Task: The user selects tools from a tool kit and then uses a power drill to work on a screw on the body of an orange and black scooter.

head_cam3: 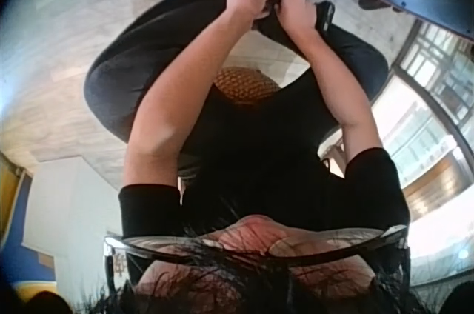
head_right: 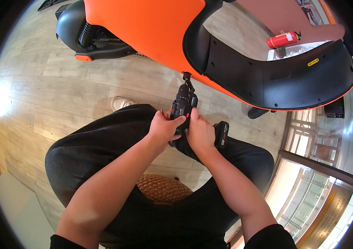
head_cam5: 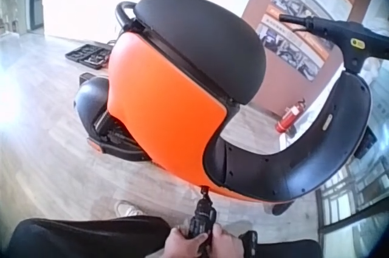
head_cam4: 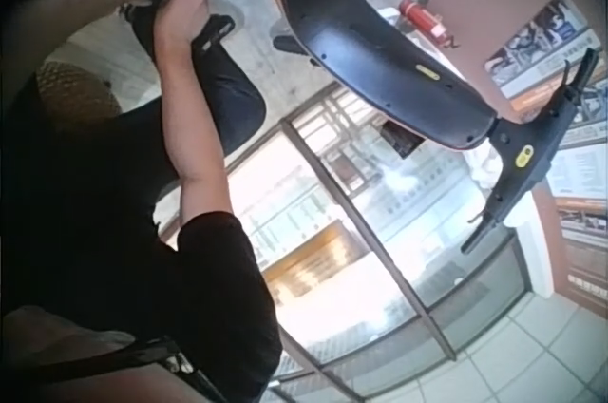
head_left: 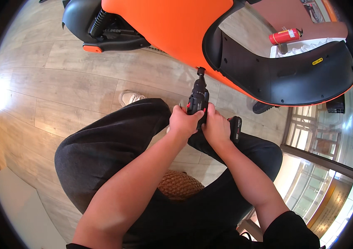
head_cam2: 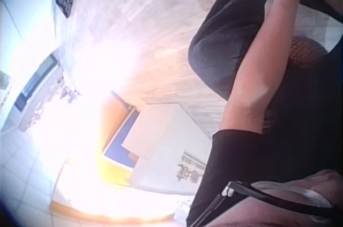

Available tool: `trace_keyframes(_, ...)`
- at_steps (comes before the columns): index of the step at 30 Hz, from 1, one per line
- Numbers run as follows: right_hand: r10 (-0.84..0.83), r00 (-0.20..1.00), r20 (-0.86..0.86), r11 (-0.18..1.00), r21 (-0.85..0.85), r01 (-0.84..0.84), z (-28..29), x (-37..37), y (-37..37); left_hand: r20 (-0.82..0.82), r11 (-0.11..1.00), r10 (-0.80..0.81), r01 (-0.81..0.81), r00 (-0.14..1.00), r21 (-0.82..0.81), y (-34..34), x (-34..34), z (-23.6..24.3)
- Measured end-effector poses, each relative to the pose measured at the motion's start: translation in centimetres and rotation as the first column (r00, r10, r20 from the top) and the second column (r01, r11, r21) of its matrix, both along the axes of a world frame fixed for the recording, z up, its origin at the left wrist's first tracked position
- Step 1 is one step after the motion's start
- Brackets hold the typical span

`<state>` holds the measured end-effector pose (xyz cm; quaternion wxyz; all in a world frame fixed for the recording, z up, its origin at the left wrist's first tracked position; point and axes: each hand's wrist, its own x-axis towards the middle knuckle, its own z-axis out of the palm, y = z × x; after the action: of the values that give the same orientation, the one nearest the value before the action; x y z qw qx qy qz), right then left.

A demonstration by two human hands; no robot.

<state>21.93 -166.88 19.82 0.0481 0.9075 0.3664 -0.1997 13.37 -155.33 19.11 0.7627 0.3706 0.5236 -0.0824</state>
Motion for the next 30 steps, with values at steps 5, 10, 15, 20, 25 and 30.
trace_keyframes(5, 0.006, 1.000, 0.024, 1.000, 0.024, -0.007, -0.3, 0.2, 0.1, 0.026, 0.999, 0.026, -0.026, 0.999, -0.025, 0.4, 0.1, -0.3)
trace_keyframes(10, -0.003, 1.000, 0.014, 1.000, -0.010, 0.003, -0.2, 0.5, 0.3, 0.037, 0.994, 0.068, -0.065, 0.997, -0.082, 0.5, 0.4, -0.9)
trace_keyframes(15, 0.003, 1.000, 0.011, 1.000, -0.005, -0.003, -0.5, 0.5, 0.2, 0.002, 0.998, 0.052, -0.052, 0.999, -0.037, 0.5, 0.4, -0.5)
trace_keyframes(20, -0.012, 1.000, 0.012, 1.000, 0.013, 0.012, -0.8, 0.5, 0.2, 0.024, 0.997, 0.075, -0.074, 0.997, -0.010, 0.6, 0.4, -0.1)
trace_keyframes(25, -0.105, 0.994, -0.030, 0.994, 0.007, 0.105, -1.3, 0.4, 0.8, 0.035, 0.995, 0.097, -0.097, 0.995, 0.014, 0.8, 0.2, -0.2)
trace_keyframes(30, -0.101, 0.993, -0.053, 0.994, 0.022, 0.103, -0.7, 0.5, 0.9, 0.030, 0.995, 0.090, -0.092, 0.995, 0.047, 0.7, 0.4, -0.1)
